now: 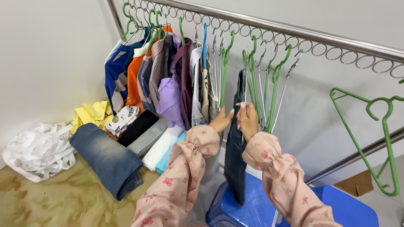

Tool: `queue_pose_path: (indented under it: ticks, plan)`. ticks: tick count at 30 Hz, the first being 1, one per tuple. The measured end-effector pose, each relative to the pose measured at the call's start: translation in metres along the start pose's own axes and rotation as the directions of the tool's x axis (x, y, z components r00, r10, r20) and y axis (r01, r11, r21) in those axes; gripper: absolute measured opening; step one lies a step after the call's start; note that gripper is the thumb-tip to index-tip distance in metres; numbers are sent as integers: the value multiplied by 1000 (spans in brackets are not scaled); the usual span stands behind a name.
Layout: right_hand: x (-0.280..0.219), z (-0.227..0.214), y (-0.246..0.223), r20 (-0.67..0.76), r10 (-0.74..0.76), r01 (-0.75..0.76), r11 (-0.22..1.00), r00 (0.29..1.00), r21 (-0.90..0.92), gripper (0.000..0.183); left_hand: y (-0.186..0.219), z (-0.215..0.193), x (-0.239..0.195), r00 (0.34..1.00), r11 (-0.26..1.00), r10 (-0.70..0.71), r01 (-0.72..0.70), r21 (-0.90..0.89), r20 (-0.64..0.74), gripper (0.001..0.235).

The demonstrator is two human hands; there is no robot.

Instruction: The person picks up folded jeans from a table, unfolds them, and places them on a hanger before hanging them on a clothing rack. They repeat this process with another pair of jeans, followed by a light blue shirt and a white shirt, organizing each item on the rack.

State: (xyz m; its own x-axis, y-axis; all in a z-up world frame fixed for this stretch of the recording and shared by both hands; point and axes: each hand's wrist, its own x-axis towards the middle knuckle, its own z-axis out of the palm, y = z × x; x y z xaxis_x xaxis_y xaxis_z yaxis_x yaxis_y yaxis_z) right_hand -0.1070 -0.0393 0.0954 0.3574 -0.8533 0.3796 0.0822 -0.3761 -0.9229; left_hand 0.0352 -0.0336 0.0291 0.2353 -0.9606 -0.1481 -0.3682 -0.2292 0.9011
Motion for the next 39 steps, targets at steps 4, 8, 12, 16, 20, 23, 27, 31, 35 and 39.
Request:
queue_pose_path:
  ticks: [4, 8, 12, 16, 20, 23, 27, 31, 35, 39]
  plan:
    - [33, 5, 5, -10, -85, 85, 996, 996, 18, 24, 63, -21, -56, 995, 998, -64, 66, -23, 71, 89]
    - [69, 14, 10, -35, -147, 148, 989, 988, 22, 26, 72, -30, -47, 991, 963, 114, -95, 251, -63, 48]
    - [85, 27, 17, -70, -177, 174, 984, 982, -50, 26, 63, -40, -31, 953, 942, 214, -143, 304, -214, 35]
    - [97, 24, 54, -89, -135, 124, 985, 987, -119, 27, 78, -54, -56, 965, 954, 199, -152, 258, -170, 37]
    - [107, 28, 79, -96, -54, 44, 993, 994, -106, 27, 69, -56, -58, 959, 972, 195, -161, 172, -204, 32]
    - [91, 25, 72, -25, -3, 2, 997, 1000, -73, 23, 61, -50, -66, 954, 985, 171, -159, 66, -246, 31]
    - [58, 20, 56, 41, -184, 183, 982, 982, 38, 49, 47, -42, -87, 921, 956, 128, -214, -202, -367, 28]
    - [9, 15, 12, 28, -256, 256, 940, 966, -227, 51, 32, -23, -107, 888, 928, 134, -268, -259, -439, 26]
    - [-28, 11, -6, 34, -387, 381, 885, 921, -268, 42, 24, -11, -137, 881, 899, 88, -272, -344, -466, 27]
    - [-67, 8, -23, 79, -58, 55, 997, 995, 48, 31, 2, 4, -168, 866, 845, -13, -258, -469, -500, 25]
